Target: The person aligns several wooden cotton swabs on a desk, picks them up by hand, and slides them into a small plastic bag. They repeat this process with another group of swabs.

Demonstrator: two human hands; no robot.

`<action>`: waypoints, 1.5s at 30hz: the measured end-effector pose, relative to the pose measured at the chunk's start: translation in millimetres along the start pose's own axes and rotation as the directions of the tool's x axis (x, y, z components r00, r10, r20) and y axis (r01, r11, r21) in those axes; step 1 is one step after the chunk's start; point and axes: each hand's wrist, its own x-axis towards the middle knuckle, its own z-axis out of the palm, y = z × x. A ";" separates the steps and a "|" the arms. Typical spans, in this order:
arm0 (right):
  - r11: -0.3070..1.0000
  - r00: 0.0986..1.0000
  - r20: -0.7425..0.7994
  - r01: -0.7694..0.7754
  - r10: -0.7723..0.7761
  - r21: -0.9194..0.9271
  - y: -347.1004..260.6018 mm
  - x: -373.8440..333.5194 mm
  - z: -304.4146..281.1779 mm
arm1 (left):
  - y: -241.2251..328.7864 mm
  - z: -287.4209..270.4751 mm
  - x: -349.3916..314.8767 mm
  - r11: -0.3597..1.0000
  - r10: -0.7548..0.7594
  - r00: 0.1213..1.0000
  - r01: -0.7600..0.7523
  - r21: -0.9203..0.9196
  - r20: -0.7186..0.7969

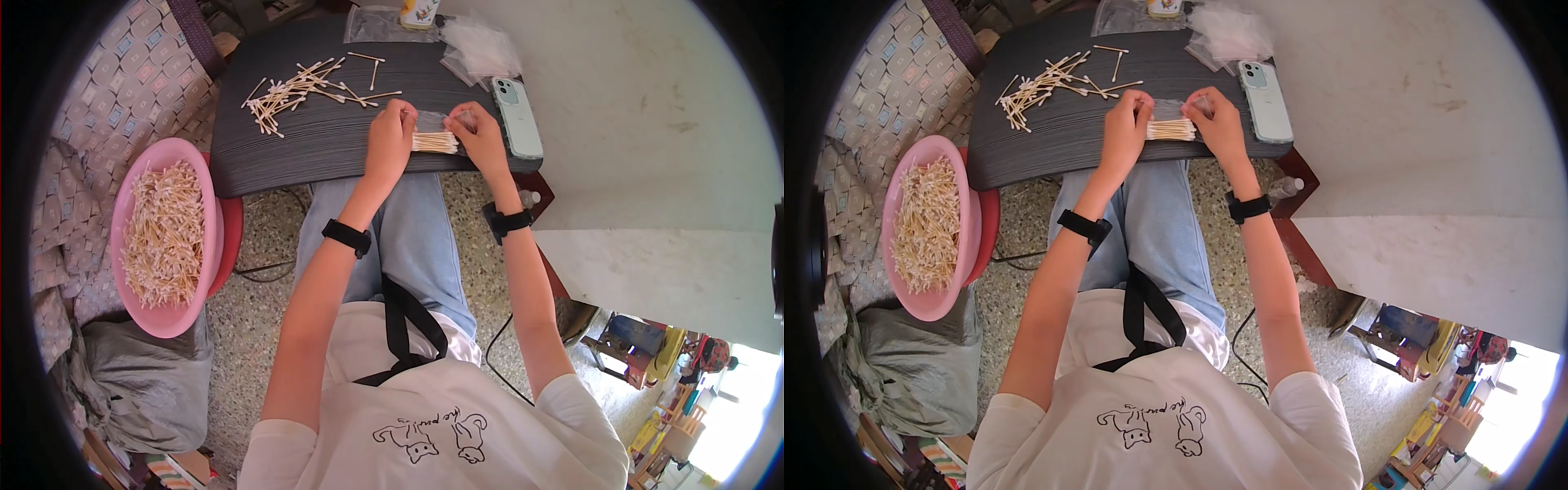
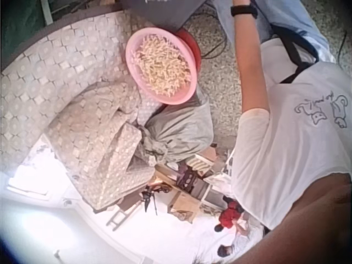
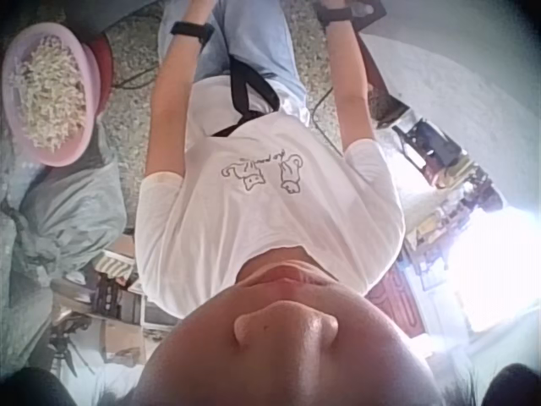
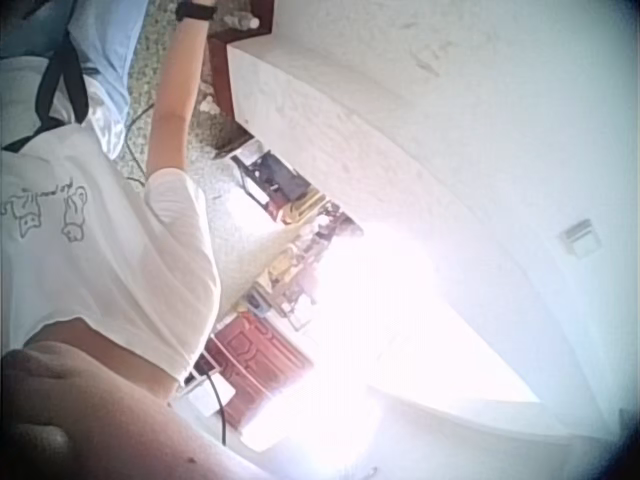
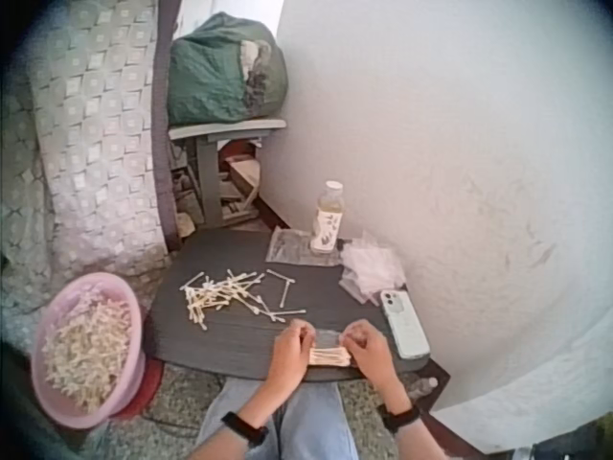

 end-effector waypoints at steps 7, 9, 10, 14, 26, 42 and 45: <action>0.998 0.984 0.170 -0.057 0.051 0.033 -10.5 0.3 -6.6 | -3.2 -1.6 -2.9 1.000 0.021 0.998 -0.021 0.002 -0.053; 0.978 0.964 0.250 -0.131 0.087 0.165 -11.5 1.4 -8.3 | -1.4 -1.1 -2.2 1.000 0.008 0.999 -0.009 -0.025 -0.053; 0.978 0.965 0.249 -0.130 0.087 0.164 -12.1 1.4 -10.1 | -0.6 -0.9 -1.9 0.999 -0.006 0.999 0.004 -0.049 -0.052; 0.966 0.956 0.271 -0.172 0.115 0.195 -19.7 0.9 -16.0 | 3.4 0.1 -2.1 0.995 -0.056 0.996 0.049 -0.086 -0.075; 0.958 0.933 0.359 -0.103 0.000 0.267 -20.3 -7.3 -15.3 | -1.7 6.9 -3.2 0.992 0.075 0.985 -0.058 0.110 -0.155; 0.983 0.971 0.238 -0.059 0.016 0.174 -15.3 -1.0 -8.6 | 10.0 3.5 -4.9 0.999 -0.027 0.997 0.029 0.022 -0.072; 0.996 0.978 0.210 -0.023 0.004 0.088 -17.8 -0.5 -3.8 | 3.4 4.6 -4.2 0.999 0.010 0.991 -0.005 0.044 -0.131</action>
